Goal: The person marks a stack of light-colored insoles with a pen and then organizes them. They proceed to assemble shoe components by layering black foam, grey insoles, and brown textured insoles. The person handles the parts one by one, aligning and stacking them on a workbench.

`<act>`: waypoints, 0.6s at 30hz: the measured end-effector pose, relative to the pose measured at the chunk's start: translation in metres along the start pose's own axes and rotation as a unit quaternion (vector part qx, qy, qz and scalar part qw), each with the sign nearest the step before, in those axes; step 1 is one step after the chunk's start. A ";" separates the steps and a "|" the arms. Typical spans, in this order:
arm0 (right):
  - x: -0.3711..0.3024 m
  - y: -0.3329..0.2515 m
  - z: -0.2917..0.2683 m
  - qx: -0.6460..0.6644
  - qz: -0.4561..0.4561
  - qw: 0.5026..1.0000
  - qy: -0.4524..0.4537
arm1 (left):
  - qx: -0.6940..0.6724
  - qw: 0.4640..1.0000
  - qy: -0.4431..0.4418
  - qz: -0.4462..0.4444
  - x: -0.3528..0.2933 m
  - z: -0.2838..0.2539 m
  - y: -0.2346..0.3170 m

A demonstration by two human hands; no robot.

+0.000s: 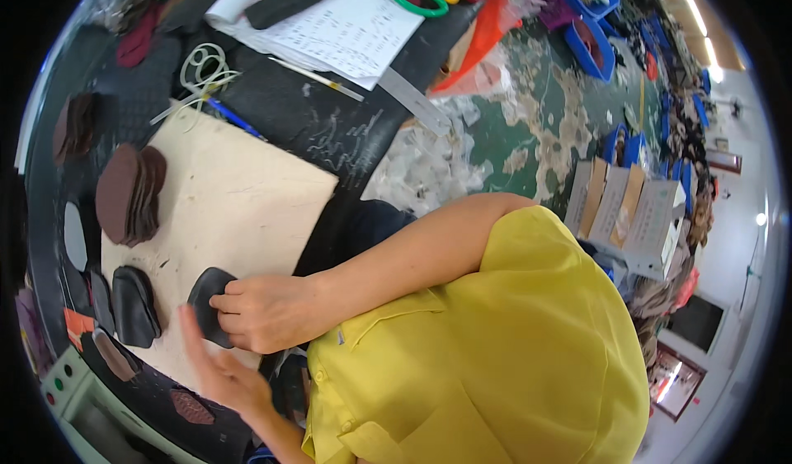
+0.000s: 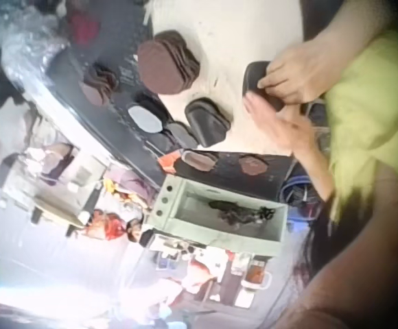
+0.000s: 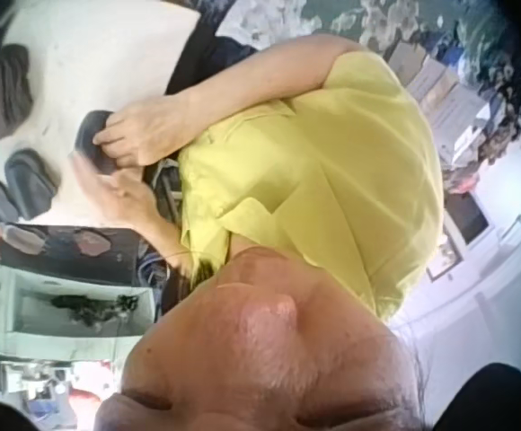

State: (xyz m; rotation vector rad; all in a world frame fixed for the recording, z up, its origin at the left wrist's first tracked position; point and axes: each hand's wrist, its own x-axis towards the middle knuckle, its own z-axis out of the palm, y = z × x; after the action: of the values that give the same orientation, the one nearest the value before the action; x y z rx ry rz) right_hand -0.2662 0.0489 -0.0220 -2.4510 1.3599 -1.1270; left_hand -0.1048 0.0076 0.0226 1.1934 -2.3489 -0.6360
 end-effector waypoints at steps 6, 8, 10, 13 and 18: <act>-0.027 0.015 -0.030 0.140 0.033 0.988 0.057 | 0.153 0.968 -0.187 0.069 -0.010 0.017 -0.006; -0.037 0.029 -0.058 0.056 0.093 0.987 0.117 | 0.213 0.951 -0.210 0.076 -0.008 0.018 -0.006; -0.051 0.053 -0.087 -0.077 0.120 0.979 0.147 | 0.236 0.944 -0.218 0.076 -0.006 0.018 -0.001; -0.079 0.088 -0.123 -0.207 0.224 0.936 0.176 | 0.258 0.938 -0.219 0.079 -0.004 0.019 0.004; -0.118 0.107 -0.161 -0.284 0.327 0.898 0.082 | 0.276 0.932 -0.226 0.062 -0.007 0.020 0.004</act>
State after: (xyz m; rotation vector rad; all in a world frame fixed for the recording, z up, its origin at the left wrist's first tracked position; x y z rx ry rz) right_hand -0.4829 0.1155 -0.0178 -1.8922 2.6001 -0.8461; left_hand -0.1150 0.0191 0.0074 1.1910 -3.1080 -0.2145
